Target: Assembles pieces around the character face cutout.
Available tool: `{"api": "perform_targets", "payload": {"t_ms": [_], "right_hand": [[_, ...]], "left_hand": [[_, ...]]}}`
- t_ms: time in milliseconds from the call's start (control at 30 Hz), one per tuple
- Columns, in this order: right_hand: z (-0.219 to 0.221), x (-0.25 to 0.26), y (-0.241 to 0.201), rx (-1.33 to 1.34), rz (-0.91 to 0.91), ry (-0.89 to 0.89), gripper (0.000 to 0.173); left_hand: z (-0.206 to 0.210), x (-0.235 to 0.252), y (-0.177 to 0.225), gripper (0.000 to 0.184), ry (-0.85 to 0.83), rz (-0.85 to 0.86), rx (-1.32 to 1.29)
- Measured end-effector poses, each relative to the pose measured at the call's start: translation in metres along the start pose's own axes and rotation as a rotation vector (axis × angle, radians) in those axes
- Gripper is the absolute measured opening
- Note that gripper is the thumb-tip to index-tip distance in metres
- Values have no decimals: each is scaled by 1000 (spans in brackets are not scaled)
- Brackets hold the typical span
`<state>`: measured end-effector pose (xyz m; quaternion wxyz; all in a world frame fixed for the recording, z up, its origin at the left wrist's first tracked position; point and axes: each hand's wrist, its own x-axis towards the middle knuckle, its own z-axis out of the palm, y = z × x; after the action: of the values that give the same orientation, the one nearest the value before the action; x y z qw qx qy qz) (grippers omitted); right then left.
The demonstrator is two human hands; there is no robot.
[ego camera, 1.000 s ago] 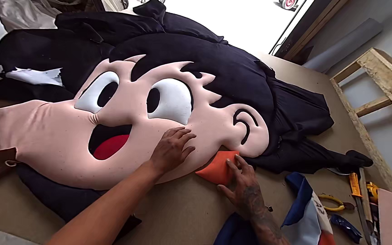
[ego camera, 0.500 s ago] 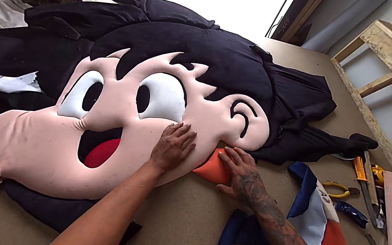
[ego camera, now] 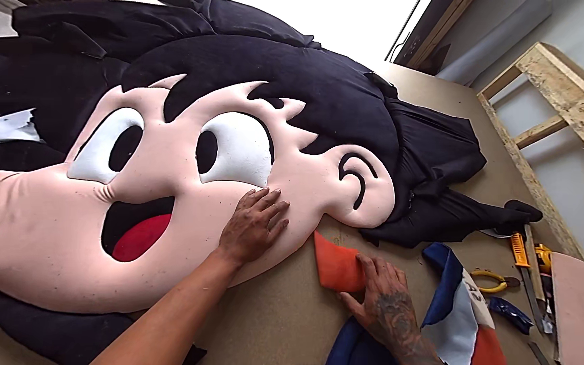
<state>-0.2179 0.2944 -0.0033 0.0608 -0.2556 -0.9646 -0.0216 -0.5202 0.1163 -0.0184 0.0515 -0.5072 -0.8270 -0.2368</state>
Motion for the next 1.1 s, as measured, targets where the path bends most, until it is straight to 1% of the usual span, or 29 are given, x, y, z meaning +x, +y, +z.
{"api": "perform_targets", "payload": {"t_ms": [67,133,267,433,600,733,867,1000,1033,1100], "right_hand": [[7,1,4,21,30,58,88],[10,9,8,42,13,91,80],[10,19,18,27,-2,83,73],[7,20,18,24,56,84,68],[5,27,19,94,137,3,70],[4,29,18,129,152,-18,71],[2,35,18,133,113,-18,76],[6,43,31,159,-12,54,79],[8,45,35,154,-36,85,84],[12,49,42,141,-66,118,99]], "left_hand": [[0,0,0,48,8,-1,3],[-1,-1,1,48,7,4,-2],[-1,-1,1,48,4,10,-5],[-2,-2,1,49,2,13,4],[0,-2,1,49,8,11,7],[1,-2,1,49,16,13,4],[1,-2,1,49,16,17,11],[1,-1,2,48,21,11,2],[2,-2,2,48,22,9,-1],[2,-2,2,48,25,7,-5]]}}
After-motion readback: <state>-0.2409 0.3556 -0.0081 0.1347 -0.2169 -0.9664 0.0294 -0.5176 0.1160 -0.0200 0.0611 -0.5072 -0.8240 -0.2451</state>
